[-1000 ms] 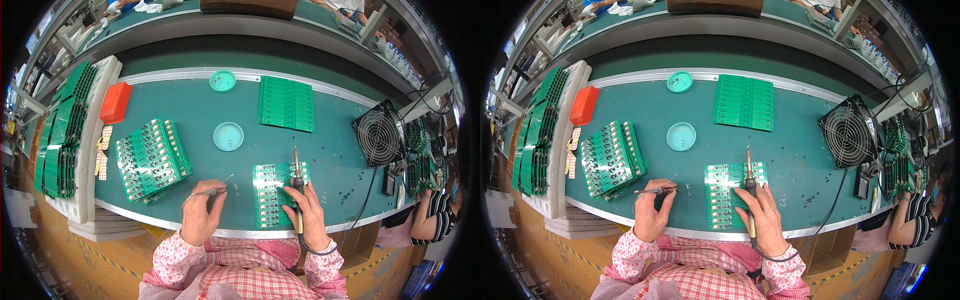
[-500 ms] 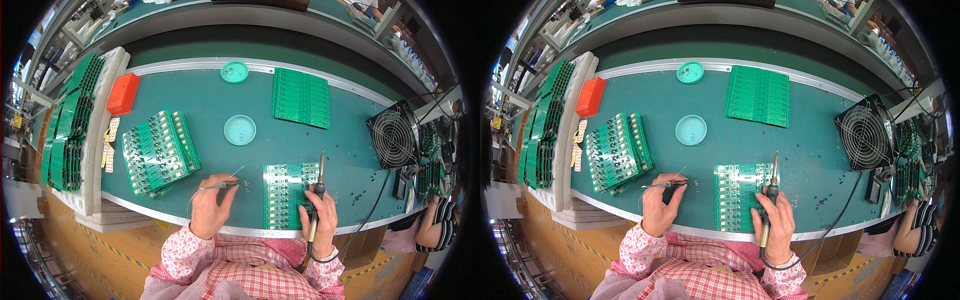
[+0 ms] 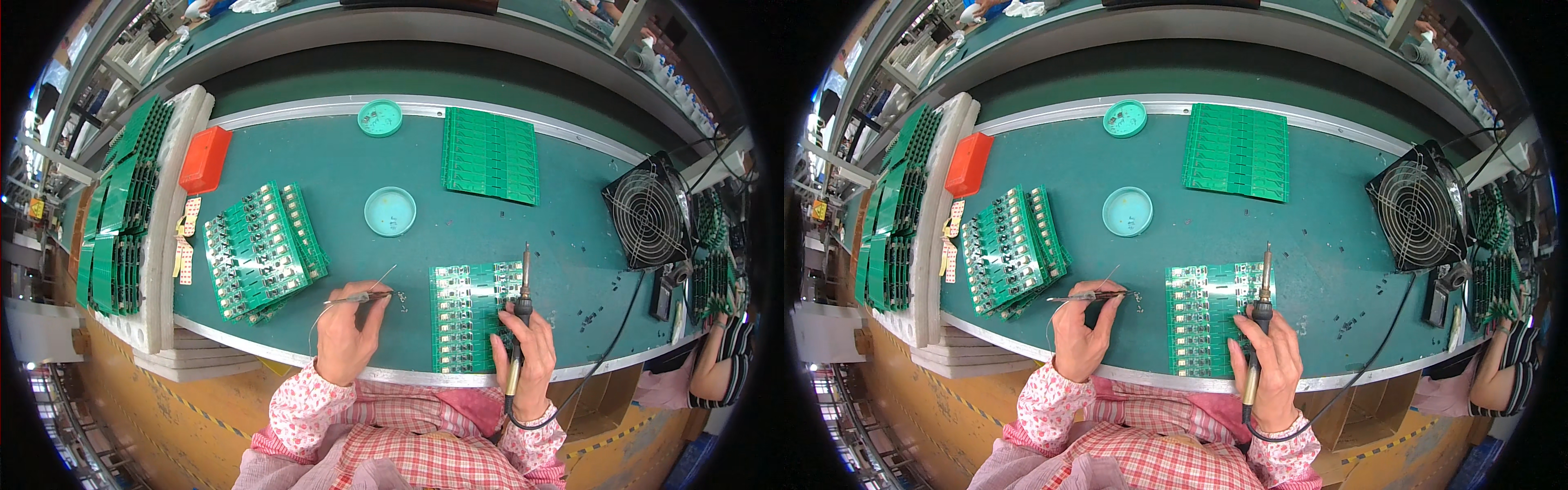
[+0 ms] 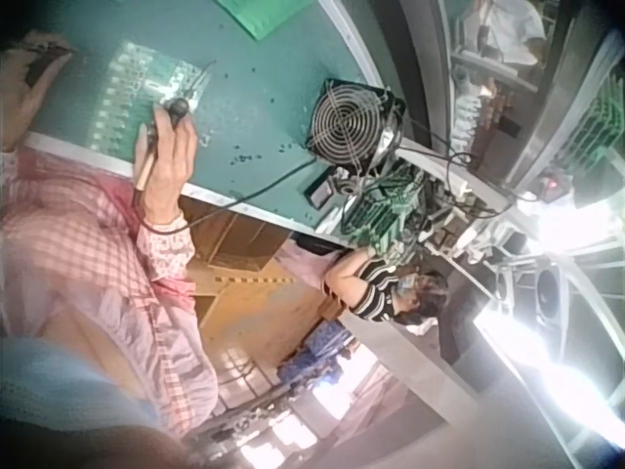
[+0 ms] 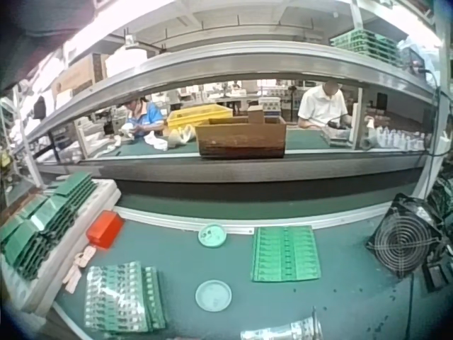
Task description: The person solders electronic components onto a printed circuit board using a soldering iron and solder wire.
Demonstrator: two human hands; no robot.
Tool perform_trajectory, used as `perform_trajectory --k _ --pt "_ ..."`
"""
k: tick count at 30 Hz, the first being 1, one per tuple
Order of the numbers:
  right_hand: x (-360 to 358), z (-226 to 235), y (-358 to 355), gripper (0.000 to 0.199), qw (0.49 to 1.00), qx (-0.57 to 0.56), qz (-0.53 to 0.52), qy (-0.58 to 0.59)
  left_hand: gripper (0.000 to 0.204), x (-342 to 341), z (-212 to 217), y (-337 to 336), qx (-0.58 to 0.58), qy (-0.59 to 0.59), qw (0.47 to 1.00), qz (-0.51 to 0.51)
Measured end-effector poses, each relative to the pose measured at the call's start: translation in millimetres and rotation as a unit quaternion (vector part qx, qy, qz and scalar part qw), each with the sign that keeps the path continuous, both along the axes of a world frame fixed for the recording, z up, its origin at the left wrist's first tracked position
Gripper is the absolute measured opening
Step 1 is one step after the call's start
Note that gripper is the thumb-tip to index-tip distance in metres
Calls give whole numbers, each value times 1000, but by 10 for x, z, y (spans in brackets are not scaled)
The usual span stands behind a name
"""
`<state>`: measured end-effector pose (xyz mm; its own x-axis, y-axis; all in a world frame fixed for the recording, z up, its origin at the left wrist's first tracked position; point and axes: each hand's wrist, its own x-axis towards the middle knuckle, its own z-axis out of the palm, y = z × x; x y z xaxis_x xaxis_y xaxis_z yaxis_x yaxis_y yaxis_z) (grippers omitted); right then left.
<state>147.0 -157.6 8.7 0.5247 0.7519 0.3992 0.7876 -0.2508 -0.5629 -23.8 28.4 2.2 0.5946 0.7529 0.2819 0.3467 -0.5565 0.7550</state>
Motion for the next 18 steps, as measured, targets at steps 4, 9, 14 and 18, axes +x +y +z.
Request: perform_trajectory --k 4,9,14,18 --pt "-6 -2 -2 39 1000 2 1 3 18 3 -11 -20 -11 -11 1000 15" --pt "-8 -3 -4 39 1000 2 2 7 15 -17 8 -12 25 16 1000 4" --pt "-2 -11 0 39 1000 4 3 10 16 -17 -2 -9 20 9 1000 4" --pt "-4 -3 -3 38 1000 1 1 9 17 -8 0 -1 26 9 1000 2"
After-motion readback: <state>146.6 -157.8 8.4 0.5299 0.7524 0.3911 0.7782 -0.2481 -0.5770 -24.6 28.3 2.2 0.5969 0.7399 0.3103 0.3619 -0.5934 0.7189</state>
